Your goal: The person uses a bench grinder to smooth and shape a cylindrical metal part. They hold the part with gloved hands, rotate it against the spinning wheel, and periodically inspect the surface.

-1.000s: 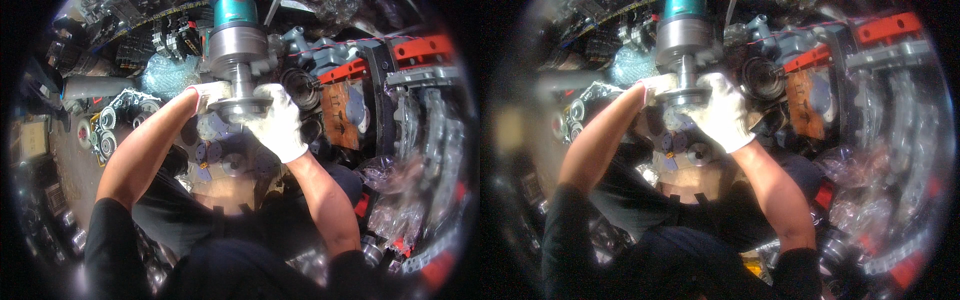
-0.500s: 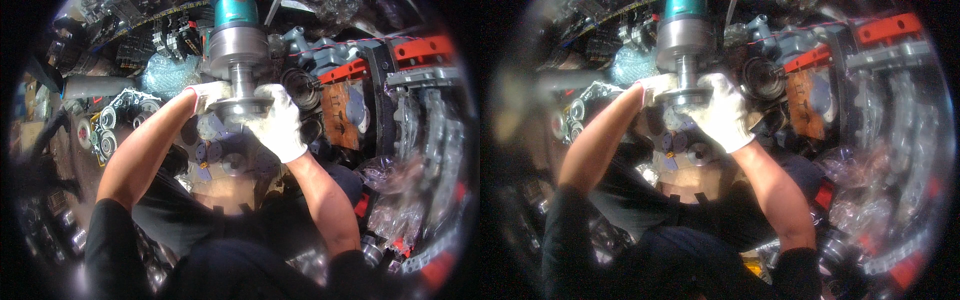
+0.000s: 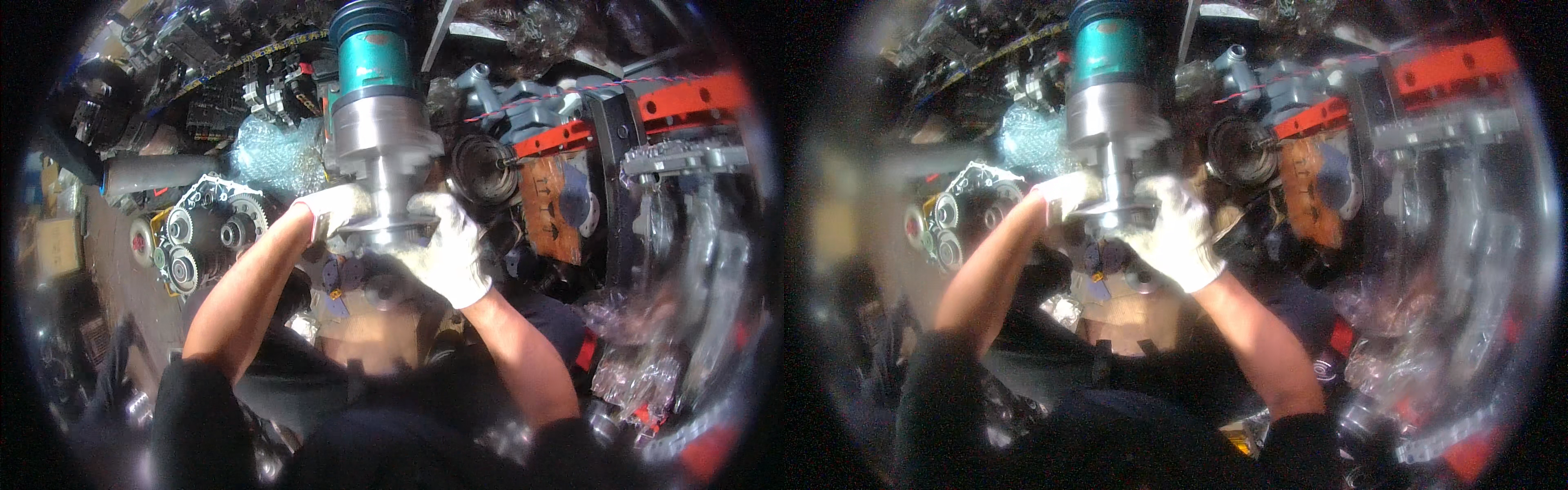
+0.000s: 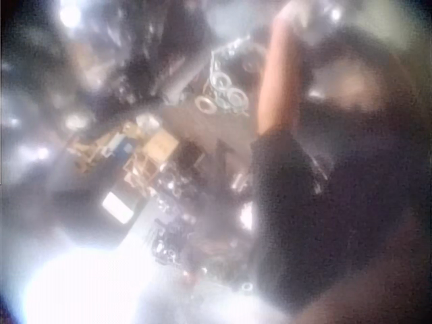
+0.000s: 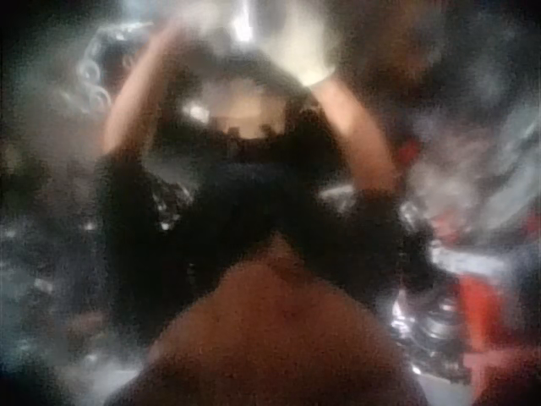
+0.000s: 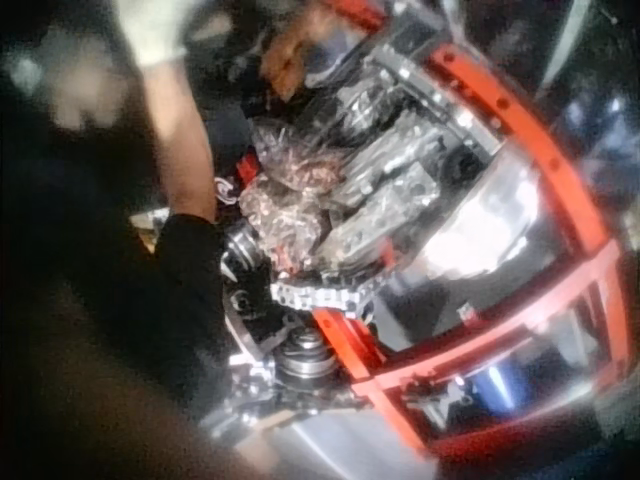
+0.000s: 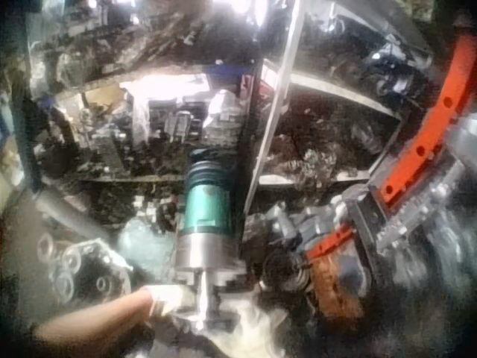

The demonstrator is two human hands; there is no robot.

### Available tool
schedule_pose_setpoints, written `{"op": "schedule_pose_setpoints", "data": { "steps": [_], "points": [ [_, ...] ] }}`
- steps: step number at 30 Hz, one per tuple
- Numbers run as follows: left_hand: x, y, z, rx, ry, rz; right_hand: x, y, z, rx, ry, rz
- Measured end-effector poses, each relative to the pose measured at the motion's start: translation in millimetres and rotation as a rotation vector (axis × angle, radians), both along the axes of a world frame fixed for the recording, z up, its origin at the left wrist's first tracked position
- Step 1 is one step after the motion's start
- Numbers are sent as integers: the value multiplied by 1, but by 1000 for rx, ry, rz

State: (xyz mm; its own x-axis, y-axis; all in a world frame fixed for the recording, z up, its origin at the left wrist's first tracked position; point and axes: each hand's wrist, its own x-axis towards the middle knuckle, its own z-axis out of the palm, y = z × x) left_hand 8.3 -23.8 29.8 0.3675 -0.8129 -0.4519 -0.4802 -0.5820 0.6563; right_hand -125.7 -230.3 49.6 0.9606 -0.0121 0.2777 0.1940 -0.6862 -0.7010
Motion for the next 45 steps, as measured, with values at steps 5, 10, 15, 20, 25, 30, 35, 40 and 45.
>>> {"op": "schedule_pose_setpoints", "data": {
  "steps": [5,10,15,20,25,30,35,40,45],
  "points": [
    [-10,0,-15,-85,943,731,0,-3,-4,76,87,26],
    [-14,18,-91,-327,33,8,0,-7,-6,39,67,58],
    [-19,27,-90,-295,-131,-87,2,-8,-4,76,36,77],
    [-10,13,-33,24,-140,-146,2,-12,-3,51,61,114],
    [-9,11,-11,-9,-178,-111,4,-10,-3,45,29,98],
    [-3,5,-4,181,-260,-384,4,-7,1,40,55,77],
    [-2,0,-6,198,-137,-282,4,-9,-1,1,25,90],
    [-9,12,-19,-139,-236,-157,6,-6,-7,-2,-76,82],
    [-12,13,-24,-118,-338,-171,6,-7,-7,-14,-91,84]
  ]
}}
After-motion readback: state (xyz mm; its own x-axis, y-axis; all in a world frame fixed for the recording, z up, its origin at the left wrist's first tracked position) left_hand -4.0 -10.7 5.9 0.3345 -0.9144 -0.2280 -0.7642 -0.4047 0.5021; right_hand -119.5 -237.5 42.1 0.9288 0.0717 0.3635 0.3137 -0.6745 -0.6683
